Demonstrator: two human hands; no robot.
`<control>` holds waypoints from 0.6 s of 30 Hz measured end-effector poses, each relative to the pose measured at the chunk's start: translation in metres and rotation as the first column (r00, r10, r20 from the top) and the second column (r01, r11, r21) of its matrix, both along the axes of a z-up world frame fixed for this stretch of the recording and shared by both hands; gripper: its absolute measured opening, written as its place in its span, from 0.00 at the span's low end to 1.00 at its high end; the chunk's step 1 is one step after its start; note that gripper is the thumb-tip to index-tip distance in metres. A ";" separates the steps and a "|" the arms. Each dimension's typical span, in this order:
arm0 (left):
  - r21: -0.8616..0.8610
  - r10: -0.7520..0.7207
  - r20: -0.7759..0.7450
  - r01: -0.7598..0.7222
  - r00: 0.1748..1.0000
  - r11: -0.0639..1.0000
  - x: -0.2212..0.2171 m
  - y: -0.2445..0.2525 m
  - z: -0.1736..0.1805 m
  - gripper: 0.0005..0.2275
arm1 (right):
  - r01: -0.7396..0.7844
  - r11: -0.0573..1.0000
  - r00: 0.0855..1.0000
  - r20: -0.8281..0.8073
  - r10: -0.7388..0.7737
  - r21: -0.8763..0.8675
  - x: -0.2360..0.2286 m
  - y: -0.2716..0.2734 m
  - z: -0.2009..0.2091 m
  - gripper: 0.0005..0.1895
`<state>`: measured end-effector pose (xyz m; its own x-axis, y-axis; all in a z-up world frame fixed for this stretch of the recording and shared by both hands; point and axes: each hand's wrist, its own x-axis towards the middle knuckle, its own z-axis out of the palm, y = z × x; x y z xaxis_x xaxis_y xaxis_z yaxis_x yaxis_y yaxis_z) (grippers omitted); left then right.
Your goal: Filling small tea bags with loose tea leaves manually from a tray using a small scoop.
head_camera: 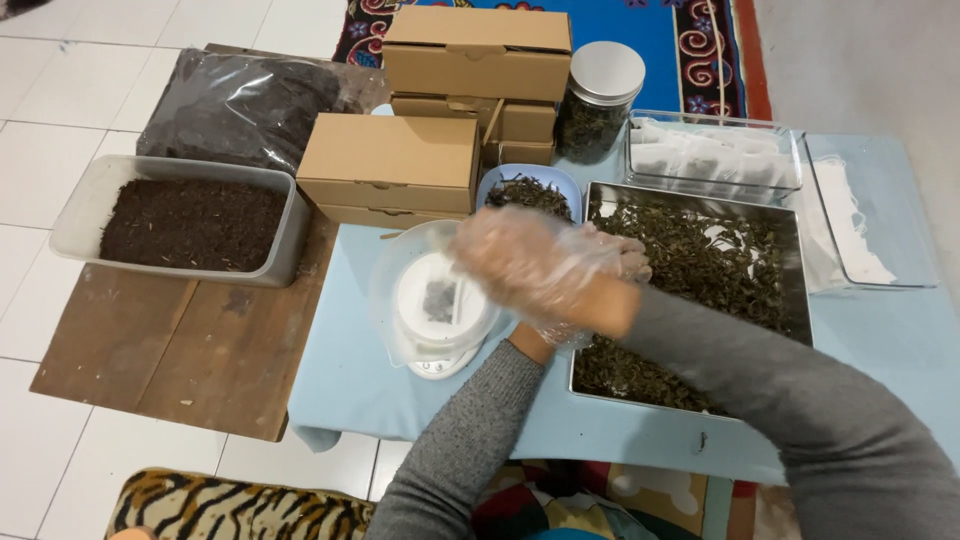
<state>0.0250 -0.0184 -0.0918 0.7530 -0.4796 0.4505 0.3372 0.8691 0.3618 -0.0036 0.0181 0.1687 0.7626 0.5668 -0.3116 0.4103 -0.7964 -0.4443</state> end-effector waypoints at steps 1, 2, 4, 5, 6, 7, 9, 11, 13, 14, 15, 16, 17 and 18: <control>-0.022 -0.021 -0.015 0.020 1.000 1.000 0.001 -0.001 0.002 0.24 | -0.009 0.981 0.994 -0.104 0.030 0.193 -0.006 -0.001 -0.006 0.21; -0.044 -0.043 -0.028 0.042 0.999 0.998 0.004 -0.002 0.004 0.25 | 0.003 0.925 0.978 -0.193 0.076 0.380 -0.011 -0.003 -0.012 0.19; -0.088 -0.087 -0.051 0.082 0.995 0.993 0.008 -0.002 0.002 0.25 | -0.254 0.961 0.967 0.053 0.249 0.113 0.009 0.016 -0.073 0.15; -0.111 -0.109 -0.061 0.101 0.992 0.989 0.011 -0.002 0.002 0.25 | -0.422 0.881 0.855 0.231 0.465 -0.213 0.020 0.026 -0.103 0.27; -0.134 -0.132 -0.072 0.121 0.989 0.984 0.013 -0.002 -0.001 0.25 | -0.419 0.882 0.856 0.232 0.463 -0.214 0.017 0.031 -0.103 0.27; -0.157 -0.155 -0.082 0.140 0.985 0.978 0.015 -0.002 -0.003 0.25 | -0.415 0.891 0.845 0.284 0.453 -0.186 0.014 0.036 -0.102 0.30; -0.201 -0.204 -0.103 0.180 0.974 0.963 0.019 -0.002 -0.010 0.25 | -0.407 0.900 0.835 0.337 0.436 -0.156 0.017 0.042 -0.121 0.34; -0.250 -0.249 -0.116 0.214 0.961 0.944 0.026 -0.003 -0.017 0.25 | -0.471 0.881 0.726 0.542 0.423 -0.057 0.029 0.042 -0.162 0.45; -0.300 -0.298 -0.129 0.249 0.946 0.921 0.036 -0.011 -0.041 0.26 | -0.468 0.883 0.778 0.465 0.423 -0.020 0.019 0.035 -0.126 0.39; -0.325 -0.324 -0.132 0.268 0.937 0.907 0.048 -0.016 -0.047 0.26 | -0.464 0.886 0.821 0.385 0.422 0.018 0.014 0.031 -0.108 0.33; -0.327 -0.329 -0.128 0.274 0.936 0.905 0.060 -0.013 -0.064 0.26 | -0.459 0.888 0.821 0.387 0.419 0.014 0.015 0.029 -0.112 0.33; -0.264 -0.372 -0.109 0.334 0.922 0.905 0.072 -0.011 -0.082 0.30 | -0.455 0.883 0.841 0.380 0.384 0.116 0.016 0.026 -0.117 0.26; -0.200 -0.415 -0.092 0.392 0.905 0.898 0.084 -0.010 -0.100 0.39 | -0.446 0.868 0.861 0.371 0.350 0.216 0.017 0.023 -0.121 0.20; -0.201 -0.423 -0.088 0.400 0.902 0.894 0.083 -0.014 -0.091 0.39 | -0.439 0.873 0.862 0.372 0.343 0.213 0.019 0.018 -0.113 0.20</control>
